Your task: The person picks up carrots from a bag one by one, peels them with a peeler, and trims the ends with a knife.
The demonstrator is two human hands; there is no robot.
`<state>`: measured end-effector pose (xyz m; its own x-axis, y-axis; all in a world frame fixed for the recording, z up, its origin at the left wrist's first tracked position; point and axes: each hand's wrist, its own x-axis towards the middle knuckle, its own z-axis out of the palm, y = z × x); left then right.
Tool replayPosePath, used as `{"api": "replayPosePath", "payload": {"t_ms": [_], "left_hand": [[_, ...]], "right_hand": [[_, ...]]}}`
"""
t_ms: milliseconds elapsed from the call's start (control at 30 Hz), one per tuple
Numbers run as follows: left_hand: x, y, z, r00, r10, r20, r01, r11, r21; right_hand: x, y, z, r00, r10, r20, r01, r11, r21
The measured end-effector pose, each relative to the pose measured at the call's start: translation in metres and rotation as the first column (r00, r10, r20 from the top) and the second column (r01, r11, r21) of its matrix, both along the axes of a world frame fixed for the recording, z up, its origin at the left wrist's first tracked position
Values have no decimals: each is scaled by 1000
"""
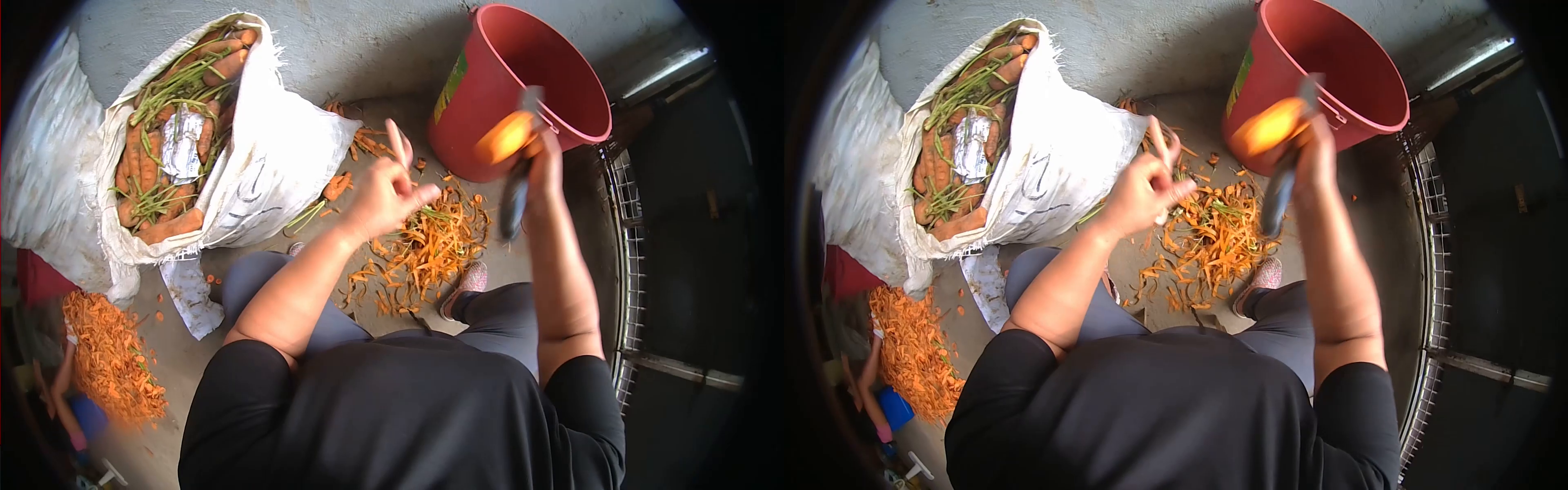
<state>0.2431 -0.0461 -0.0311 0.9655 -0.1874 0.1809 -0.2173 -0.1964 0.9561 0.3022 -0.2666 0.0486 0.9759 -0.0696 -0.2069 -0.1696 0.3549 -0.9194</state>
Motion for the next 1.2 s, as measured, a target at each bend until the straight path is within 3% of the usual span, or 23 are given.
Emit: {"api": "replayPosePath", "payload": {"t_ms": [33,67,133,167,200,233,267,300,333,367,400,467,567,600,733,800,833,967,1033,1067,1133,1167,1200], "left_hand": [[0,8,10,995,97,26,-96,995,-29],[0,18,28,981,145,-133,-163,977,-138],[7,41,42,954,264,-144,-287,942,-175],[10,59,47,946,321,-44,-323,945,-46],[18,79,40,918,372,139,-370,928,-42],[14,96,56,883,448,136,-456,890,26],[24,130,41,798,542,264,-580,810,88],[35,173,27,743,621,250,-652,756,61],[35,198,41,710,701,72,-704,708,54],[30,222,50,570,807,155,-813,528,244],[27,247,59,517,776,361,-809,306,501],[25,298,51,394,796,460,-824,84,560],[21,340,39,300,861,411,-720,-79,690],[22,346,32,290,858,423,-747,-73,661],[25,339,28,339,840,423,-647,-118,754],[24,334,36,318,897,306,-604,-57,795],[25,333,37,329,894,305,-601,-51,798],[16,331,44,358,866,348,-619,-58,783],[9,306,67,298,917,263,-602,-33,798],[12,306,70,330,911,245,-630,20,776],[9,318,65,393,897,203,-662,123,740],[10,326,40,423,677,602,-775,-74,628],[10,324,40,437,775,457,-739,20,673]], "right_hand": [[24,-15,14,994,-42,103,23,983,184],[57,-43,25,988,-141,61,119,953,279],[83,-65,51,901,-425,87,417,903,99],[81,-71,63,888,-451,91,456,889,-42],[74,-76,69,876,-473,96,483,856,-183],[63,-88,67,921,-364,136,389,863,-324],[47,-96,62,955,-248,160,295,837,-461],[25,-93,58,958,-162,236,269,789,-551],[-1,-92,52,952,-70,299,254,728,-637],[-25,-96,43,957,-66,283,261,624,-737],[-50,-102,32,962,-67,264,261,504,-823],[-88,-149,-17,894,158,420,380,230,-896],[-168,-143,-20,988,-119,100,107,51,-993],[-191,-144,-28,979,-201,23,25,3,-1000],[-264,-140,-52,953,-292,-84,-142,-180,-973],[-282,-132,-55,902,-378,-206,-278,-146,-949],[-282,-123,-47,820,-470,-326,-393,-51,-918],[-278,-127,-40,945,-278,-170,-249,-279,-927],[-263,-122,-35,994,-108,-11,-37,-244,-969],[-253,-117,-32,997,-26,76,69,-214,-974],[-234,-101,-23,994,68,81,76,78,-994],[-227,-90,-18,998,42,52,47,128,-991],[-220,-85,-17,995,86,40,28,133,-991]]}}
